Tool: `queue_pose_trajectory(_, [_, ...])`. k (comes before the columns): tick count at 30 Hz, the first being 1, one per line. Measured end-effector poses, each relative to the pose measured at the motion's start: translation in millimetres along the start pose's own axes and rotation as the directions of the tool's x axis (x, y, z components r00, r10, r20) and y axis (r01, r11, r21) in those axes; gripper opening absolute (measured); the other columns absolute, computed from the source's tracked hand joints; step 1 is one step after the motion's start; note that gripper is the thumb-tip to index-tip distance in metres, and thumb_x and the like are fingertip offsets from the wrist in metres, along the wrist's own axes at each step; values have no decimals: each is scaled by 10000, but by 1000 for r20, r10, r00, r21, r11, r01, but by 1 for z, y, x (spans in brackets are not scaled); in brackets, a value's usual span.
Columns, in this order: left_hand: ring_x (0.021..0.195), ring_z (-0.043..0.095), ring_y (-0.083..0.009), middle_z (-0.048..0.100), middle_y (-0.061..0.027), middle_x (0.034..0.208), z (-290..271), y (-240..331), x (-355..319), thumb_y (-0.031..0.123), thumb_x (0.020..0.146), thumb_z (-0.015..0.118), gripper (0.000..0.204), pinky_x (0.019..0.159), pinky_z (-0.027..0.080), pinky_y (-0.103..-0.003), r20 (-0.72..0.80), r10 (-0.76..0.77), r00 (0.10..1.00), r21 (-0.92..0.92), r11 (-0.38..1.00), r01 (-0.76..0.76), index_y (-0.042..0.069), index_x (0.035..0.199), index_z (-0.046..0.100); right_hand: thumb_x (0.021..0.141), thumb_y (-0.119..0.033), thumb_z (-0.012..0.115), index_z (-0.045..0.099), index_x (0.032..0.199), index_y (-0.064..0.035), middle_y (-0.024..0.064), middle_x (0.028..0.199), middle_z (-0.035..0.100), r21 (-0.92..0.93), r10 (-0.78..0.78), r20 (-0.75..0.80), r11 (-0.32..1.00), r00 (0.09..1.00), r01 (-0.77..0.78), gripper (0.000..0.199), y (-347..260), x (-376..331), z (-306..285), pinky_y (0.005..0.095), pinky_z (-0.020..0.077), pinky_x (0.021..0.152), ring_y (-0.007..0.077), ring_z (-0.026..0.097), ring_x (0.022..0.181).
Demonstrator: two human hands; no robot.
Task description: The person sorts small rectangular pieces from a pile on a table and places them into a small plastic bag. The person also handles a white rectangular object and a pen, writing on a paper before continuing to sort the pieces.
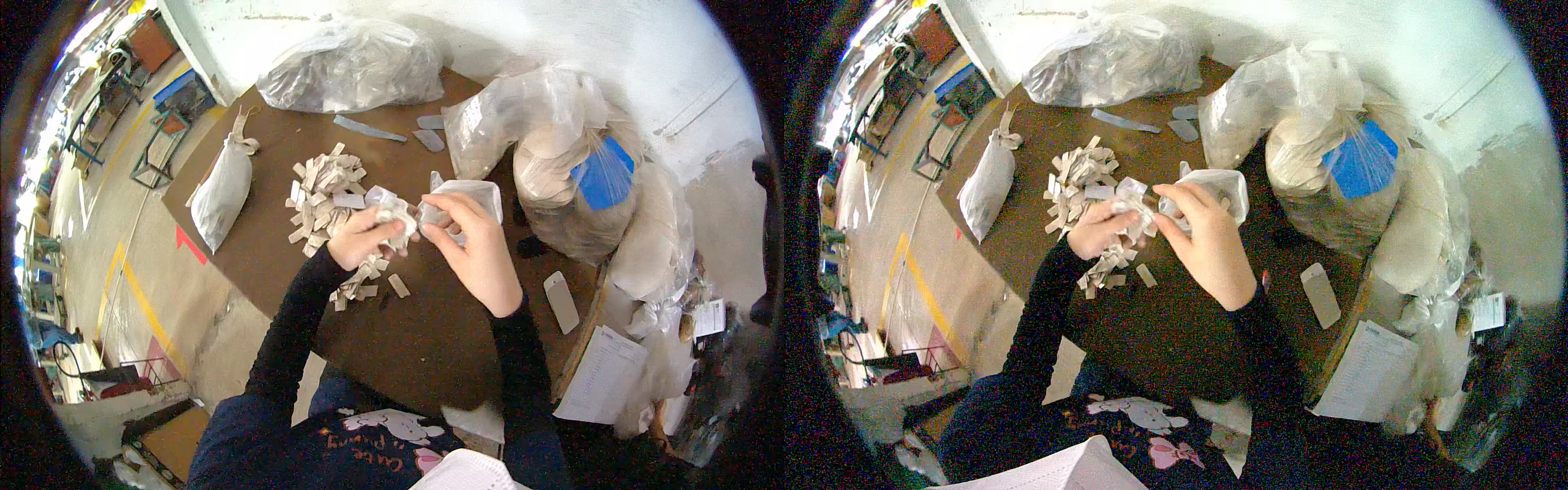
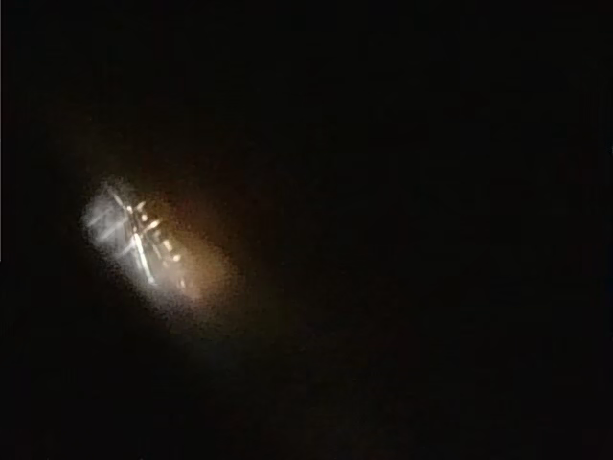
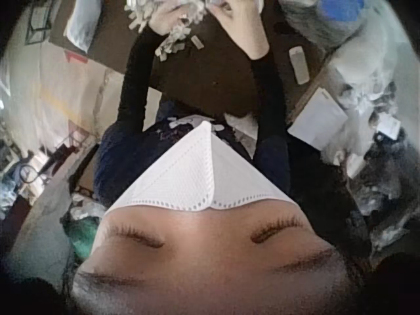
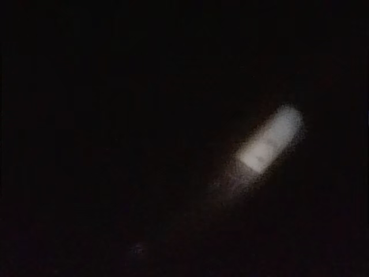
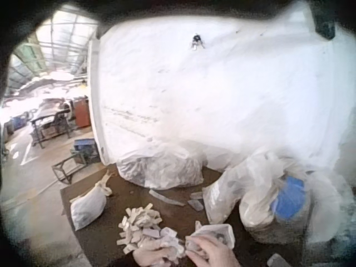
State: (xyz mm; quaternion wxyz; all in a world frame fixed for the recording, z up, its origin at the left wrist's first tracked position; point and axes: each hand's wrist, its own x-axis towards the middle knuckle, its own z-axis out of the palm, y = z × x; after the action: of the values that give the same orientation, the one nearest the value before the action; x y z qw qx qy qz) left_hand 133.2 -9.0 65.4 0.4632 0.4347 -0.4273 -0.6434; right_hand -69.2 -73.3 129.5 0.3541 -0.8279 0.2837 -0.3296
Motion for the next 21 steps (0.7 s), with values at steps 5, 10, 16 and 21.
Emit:
queue_pose_trajectory(5, [733, 653, -100, 662, -29, 998, 12, 8, 27, 235, 1004, 534, 295, 539, 476, -205, 224, 25, 974, 239, 968, -80, 66, 1245, 544, 854, -74, 694, 665, 1009, -2, 107, 952, 644, 58, 8, -62, 998, 998, -4, 174, 12, 5, 2, 301, 500, 672, 196, 632, 741])
queue_pose_trajectory(10, [717, 648, -101, 655, -28, 965, 10, -12, 40, 220, 1000, 543, 326, 522, 464, -208, 179, 51, 982, 104, 992, -70, 32, 1266, 529, 883, -40, 677, 686, 941, 20, 54, 813, 688, 102, 135, -69, 987, 989, -127, 83, 22, 6, -7, 225, 487, 602, 80, 625, 685])
queue_pose_trajectory(16, [709, 640, -94, 677, -30, 1021, 10, -21, 39, 229, 1005, 533, 366, 515, 425, -196, 115, 80, 990, 24, 996, -83, 15, 1301, 500, 902, -28, 648, 694, 951, 28, 32, 816, 682, 230, 254, -170, 950, 952, -212, 87, 36, 12, -11, 217, 486, 632, 65, 615, 696])
queue_pose_trajectory(21, [700, 634, -101, 674, -28, 1009, 6, -17, 36, 225, 1008, 530, 364, 527, 428, -202, 117, 64, 991, -9, 998, -64, 26, 1312, 496, 851, -16, 655, 701, 952, -2, 119, 915, 703, -50, 19, -140, 998, 990, -27, 112, 40, 12, -18, 295, 524, 658, 214, 684, 754])
